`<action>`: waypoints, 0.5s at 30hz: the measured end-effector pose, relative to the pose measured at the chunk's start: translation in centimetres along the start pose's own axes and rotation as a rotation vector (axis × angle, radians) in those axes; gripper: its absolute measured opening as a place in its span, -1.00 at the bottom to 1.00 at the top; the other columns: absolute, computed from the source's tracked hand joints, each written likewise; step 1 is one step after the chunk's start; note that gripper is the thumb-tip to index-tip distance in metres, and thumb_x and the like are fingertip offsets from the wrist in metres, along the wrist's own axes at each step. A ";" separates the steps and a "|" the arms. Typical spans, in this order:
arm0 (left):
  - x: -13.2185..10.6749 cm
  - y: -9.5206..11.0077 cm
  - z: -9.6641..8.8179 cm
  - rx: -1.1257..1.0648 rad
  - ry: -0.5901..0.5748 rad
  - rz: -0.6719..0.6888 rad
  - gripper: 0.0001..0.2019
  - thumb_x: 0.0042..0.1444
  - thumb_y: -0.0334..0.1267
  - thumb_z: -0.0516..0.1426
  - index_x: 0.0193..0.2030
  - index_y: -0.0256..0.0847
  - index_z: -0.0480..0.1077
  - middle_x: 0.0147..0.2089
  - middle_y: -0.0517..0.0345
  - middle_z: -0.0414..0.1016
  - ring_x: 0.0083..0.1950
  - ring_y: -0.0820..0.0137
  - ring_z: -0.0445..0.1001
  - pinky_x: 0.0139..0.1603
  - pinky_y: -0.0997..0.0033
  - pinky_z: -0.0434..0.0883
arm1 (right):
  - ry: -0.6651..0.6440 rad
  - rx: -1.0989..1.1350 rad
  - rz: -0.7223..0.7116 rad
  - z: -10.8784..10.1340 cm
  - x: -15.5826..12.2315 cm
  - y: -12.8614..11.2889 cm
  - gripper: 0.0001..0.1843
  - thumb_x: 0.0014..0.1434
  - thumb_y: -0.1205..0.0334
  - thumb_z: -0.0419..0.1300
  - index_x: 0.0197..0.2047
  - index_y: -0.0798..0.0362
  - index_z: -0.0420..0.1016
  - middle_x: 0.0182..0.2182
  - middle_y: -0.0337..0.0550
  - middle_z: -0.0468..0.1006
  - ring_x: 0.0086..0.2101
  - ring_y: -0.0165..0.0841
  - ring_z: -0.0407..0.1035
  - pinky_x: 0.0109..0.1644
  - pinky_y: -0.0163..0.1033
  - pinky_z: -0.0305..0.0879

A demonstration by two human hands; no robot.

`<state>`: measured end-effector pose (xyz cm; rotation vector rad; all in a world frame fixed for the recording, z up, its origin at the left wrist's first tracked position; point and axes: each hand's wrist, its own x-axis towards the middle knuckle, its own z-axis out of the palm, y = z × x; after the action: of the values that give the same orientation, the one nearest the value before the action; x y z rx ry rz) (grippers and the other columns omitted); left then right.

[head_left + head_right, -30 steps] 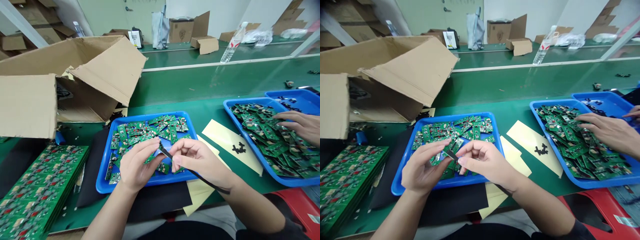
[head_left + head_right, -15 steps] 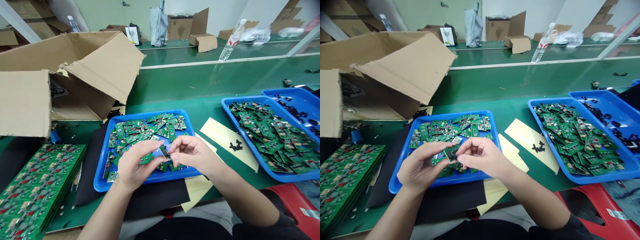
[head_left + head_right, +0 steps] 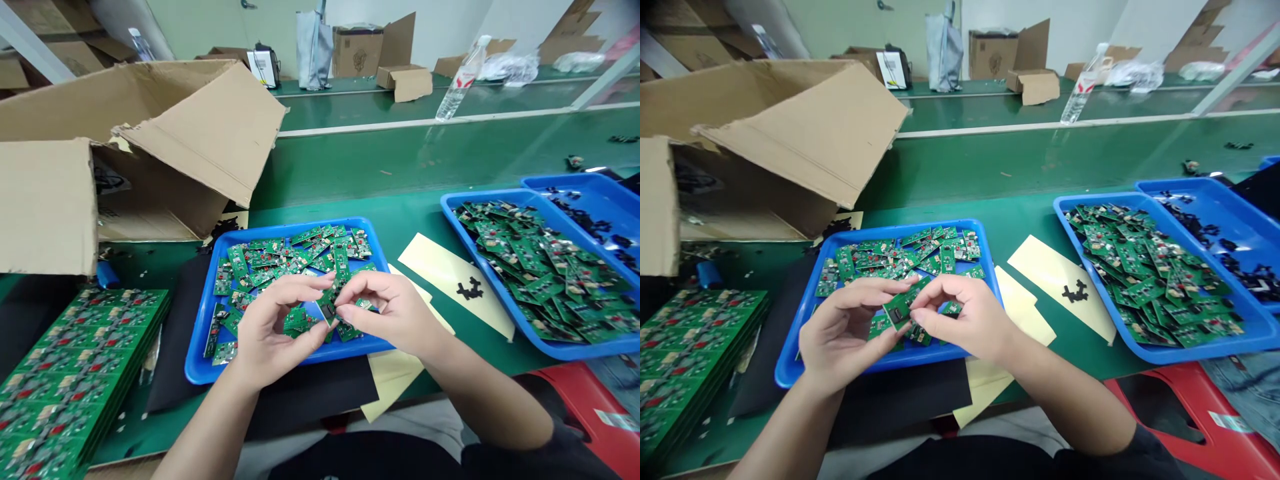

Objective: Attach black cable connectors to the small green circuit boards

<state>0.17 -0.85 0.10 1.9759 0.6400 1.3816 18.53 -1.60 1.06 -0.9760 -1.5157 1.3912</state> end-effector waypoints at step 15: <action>0.3 -0.3 -0.6 0.503 0.048 0.211 -0.85 0.01 -0.48 0.22 -0.32 -0.21 0.35 -0.35 0.14 0.57 -0.30 0.39 0.59 -0.31 0.44 0.58 | 0.041 -0.163 -0.029 -0.5 -0.3 -0.5 -0.91 0.10 0.24 0.18 -0.38 0.06 0.48 -0.46 -0.21 0.51 -0.44 -0.44 0.39 -0.37 -0.33 0.34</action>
<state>-0.28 -0.29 0.27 2.4685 0.8900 1.5026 19.06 -1.76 1.57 -1.0704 -1.6264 1.2345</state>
